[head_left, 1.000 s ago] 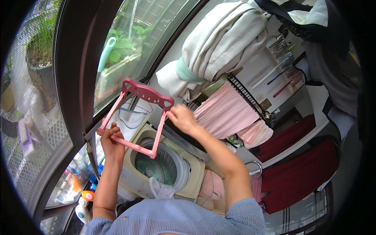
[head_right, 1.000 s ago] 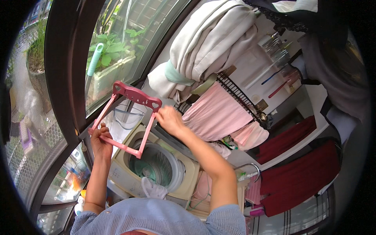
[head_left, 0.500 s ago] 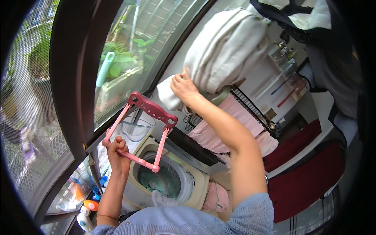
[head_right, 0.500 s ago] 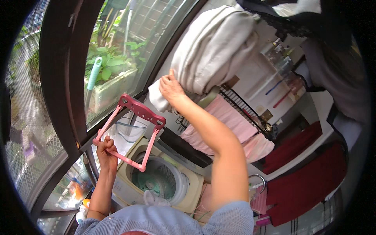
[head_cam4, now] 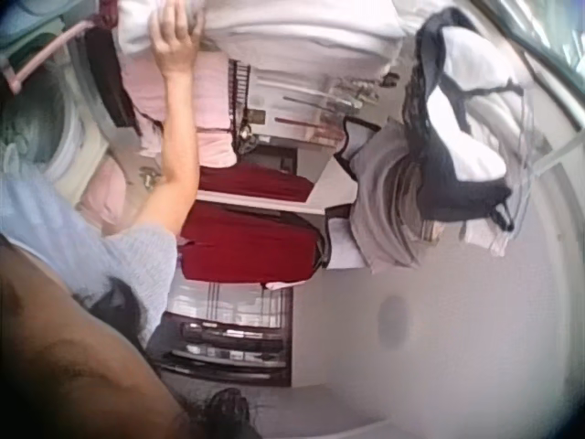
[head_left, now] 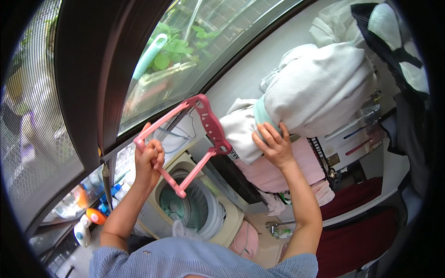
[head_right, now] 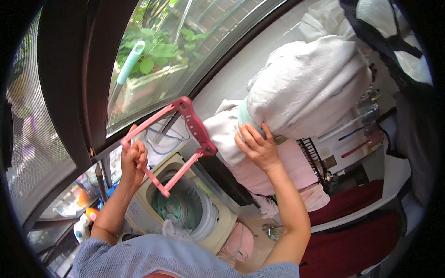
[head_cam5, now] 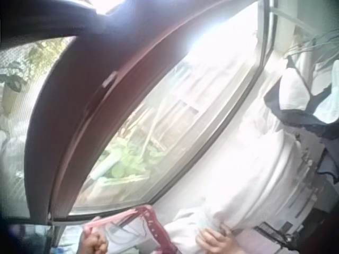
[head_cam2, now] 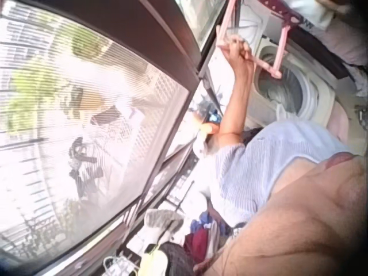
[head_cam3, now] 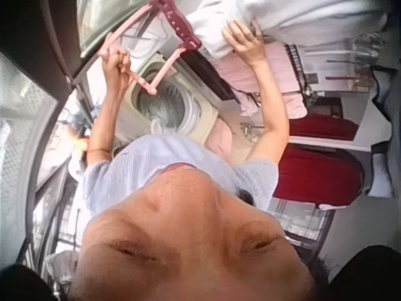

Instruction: The person prepares a pink plastic clothes hanger by attaching a green elastic band to it. They then pick up a folded white towel from a nearby pile and hang it on the prepared hanger. Finally, the person hangs the towel on a clothes rack near a window.

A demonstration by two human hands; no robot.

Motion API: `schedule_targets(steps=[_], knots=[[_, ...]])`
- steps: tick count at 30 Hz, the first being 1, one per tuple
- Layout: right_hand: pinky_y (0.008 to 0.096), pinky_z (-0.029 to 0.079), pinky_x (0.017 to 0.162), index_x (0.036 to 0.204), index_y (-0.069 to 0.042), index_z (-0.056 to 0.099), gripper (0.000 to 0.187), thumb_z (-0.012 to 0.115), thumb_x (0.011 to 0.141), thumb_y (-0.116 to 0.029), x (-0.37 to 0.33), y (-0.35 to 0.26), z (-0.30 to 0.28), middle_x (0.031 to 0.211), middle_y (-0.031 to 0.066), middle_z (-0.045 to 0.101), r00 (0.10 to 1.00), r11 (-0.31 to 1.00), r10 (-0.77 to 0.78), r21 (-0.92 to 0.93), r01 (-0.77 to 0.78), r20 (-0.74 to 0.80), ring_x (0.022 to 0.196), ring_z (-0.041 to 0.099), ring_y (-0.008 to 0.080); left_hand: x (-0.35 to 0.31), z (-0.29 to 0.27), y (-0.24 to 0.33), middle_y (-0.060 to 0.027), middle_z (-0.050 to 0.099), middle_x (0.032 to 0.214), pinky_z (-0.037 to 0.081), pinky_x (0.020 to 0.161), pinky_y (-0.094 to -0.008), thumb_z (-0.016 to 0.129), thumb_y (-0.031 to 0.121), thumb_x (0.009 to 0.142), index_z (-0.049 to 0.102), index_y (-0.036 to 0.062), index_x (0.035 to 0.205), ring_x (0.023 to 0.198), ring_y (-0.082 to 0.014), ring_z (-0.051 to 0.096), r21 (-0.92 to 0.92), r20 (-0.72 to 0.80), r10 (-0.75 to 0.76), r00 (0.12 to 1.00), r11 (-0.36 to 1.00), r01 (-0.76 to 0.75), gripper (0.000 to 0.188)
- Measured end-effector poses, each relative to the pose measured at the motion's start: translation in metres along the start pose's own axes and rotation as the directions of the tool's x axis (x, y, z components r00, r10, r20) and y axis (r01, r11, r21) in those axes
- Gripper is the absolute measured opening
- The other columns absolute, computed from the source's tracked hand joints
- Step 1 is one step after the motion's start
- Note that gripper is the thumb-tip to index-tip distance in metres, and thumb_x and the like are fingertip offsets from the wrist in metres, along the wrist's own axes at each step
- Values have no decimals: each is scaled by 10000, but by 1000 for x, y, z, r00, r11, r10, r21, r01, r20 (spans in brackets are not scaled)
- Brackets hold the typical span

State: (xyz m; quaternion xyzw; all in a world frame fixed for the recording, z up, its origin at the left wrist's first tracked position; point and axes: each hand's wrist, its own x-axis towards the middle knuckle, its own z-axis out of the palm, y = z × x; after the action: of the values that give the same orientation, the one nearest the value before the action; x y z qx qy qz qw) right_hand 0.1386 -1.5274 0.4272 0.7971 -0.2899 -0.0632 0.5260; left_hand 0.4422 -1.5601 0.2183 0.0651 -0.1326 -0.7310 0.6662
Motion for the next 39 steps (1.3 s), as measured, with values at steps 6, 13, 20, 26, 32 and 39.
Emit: schedule_targets(steps=[6, 13, 20, 26, 32, 39], knots=[[401, 262, 1063, 1026, -218, 641, 290, 505, 808, -84, 9, -9, 12, 1228, -9, 556, 997, 997, 62, 33, -63, 38, 1185, 466, 159, 39, 6, -2, -81, 494, 783, 248, 352, -175, 390, -73, 715, 234, 81, 1416, 463, -82, 375, 90, 107, -22, 994, 996, 13, 735], [381, 310, 1025, 1060, -214, 616, 281, 521, 804, -147, 39, -20, 23, 1224, -1, 550, 978, 982, 166, -112, -152, 124, 1163, 476, 148, 80, -3, -8, -103, 530, 780, 223, 376, -181, 406, -93, 718, 232, 33, 1364, 514, -85, 410, 89, 91, -145, 985, 987, 137, 681], [374, 331, 1000, 1058, -181, 595, 281, 546, 782, -162, 82, -16, 52, 1155, 8, 548, 960, 963, 250, -139, -233, 123, 1125, 478, 154, 95, -31, -34, -64, 436, 753, 258, 317, -167, 409, -125, 677, 401, -18, 831, 523, -88, 377, -390, -57, -407, 912, 850, 355, 187], [439, 292, 1039, 1150, -150, 574, 455, 574, 711, -29, 87, -30, 44, 1266, 65, 482, 971, 977, 199, 48, -207, 134, 1201, 422, 252, 94, -39, -55, -73, 431, 753, 261, 327, -172, 424, -125, 668, 406, -29, 831, 523, -102, 390, -598, -127, -446, 886, 747, 291, 190], [408, 452, 803, 988, -24, 578, 251, 554, 743, 29, 7, -105, 42, 975, 149, 548, 829, 645, 548, 577, -501, 106, 919, 545, 326, 94, -40, -59, -79, 439, 764, 272, 339, -178, 421, -115, 682, 412, -27, 847, 538, -106, 418, -617, -151, -452, 879, 738, 274, 187], [432, 373, 913, 1177, -32, 524, 429, 619, 764, -94, -86, -206, 36, 1156, 160, 486, 609, 522, 643, 316, -792, 465, 1075, 454, 346, 83, -54, -46, -61, 416, 692, 277, 352, -169, 443, -119, 658, 403, -22, 841, 506, -99, 378, -612, -101, -433, 896, 737, 287, 211]])
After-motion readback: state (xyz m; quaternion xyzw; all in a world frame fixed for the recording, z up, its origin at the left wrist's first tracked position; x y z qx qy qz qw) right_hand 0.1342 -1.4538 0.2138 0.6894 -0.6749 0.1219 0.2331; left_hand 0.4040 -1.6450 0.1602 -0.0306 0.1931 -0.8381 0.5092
